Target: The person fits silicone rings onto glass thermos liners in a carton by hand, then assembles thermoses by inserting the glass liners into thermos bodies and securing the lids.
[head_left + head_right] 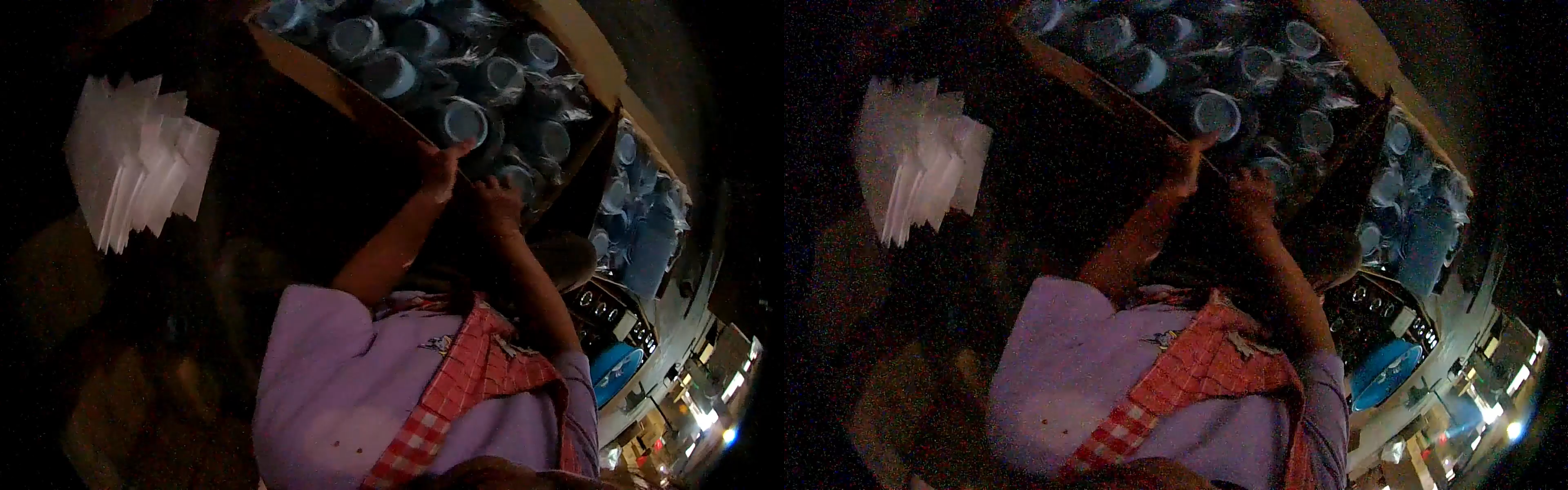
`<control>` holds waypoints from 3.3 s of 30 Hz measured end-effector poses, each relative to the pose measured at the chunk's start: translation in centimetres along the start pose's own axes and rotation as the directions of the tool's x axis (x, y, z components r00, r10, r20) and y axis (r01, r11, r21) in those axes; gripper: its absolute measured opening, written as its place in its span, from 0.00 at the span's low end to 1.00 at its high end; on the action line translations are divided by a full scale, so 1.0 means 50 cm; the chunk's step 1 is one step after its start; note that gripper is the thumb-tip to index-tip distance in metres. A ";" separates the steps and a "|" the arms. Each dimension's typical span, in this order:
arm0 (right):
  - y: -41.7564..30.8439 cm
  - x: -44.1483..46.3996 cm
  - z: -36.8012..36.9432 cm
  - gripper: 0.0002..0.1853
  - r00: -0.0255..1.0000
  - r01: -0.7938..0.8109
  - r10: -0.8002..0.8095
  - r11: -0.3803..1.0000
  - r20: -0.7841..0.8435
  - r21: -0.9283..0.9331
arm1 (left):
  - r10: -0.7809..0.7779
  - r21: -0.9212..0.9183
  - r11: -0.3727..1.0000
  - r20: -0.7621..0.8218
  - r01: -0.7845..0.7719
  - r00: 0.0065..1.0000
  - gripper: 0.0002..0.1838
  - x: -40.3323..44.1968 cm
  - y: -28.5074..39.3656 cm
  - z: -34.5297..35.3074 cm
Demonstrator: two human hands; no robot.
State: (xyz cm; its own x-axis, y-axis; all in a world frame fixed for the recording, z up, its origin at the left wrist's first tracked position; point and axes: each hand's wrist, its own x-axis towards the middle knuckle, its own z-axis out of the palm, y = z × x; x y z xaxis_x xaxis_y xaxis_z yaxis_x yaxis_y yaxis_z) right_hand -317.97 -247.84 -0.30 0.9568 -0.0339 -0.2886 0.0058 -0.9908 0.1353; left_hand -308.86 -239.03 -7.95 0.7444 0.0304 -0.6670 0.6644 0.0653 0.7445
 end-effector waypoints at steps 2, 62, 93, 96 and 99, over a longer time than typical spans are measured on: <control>0.004 0.000 -0.041 0.22 0.983 0.014 -0.024 0.998 0.184 0.055 | -0.022 0.150 0.988 -0.102 0.037 0.995 0.34 0.044 -0.065 0.014; -0.450 -0.351 0.047 0.42 0.009 0.754 -0.925 0.256 0.380 0.605 | -0.895 -0.632 0.425 -0.188 -0.648 -0.405 0.16 -1.136 -0.422 0.579; -0.695 -0.827 0.282 0.30 -0.350 0.711 -0.901 -0.077 0.256 0.699 | -0.537 -0.572 0.818 -0.715 -0.068 -0.449 0.28 -1.129 -0.681 -0.114; -0.863 -0.636 0.321 0.20 -0.456 0.514 -0.831 0.047 0.319 0.856 | -0.365 -0.427 0.904 -0.794 0.020 -0.486 0.31 -1.064 -0.699 -0.205; -1.122 -0.281 0.610 0.10 -0.151 0.605 -0.988 -0.104 -0.015 0.789 | -0.266 -0.494 0.732 -0.841 0.470 -0.471 0.32 -0.990 -0.740 -0.224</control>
State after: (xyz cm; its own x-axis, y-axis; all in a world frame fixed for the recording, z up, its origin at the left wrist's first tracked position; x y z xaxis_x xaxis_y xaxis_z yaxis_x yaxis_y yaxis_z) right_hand -340.62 -195.80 -32.75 -0.1454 0.9864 -0.0763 0.3495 -0.0210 -0.9367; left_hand -371.03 -231.80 -2.82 -0.5828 0.8074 0.0919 0.8030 0.5548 0.2176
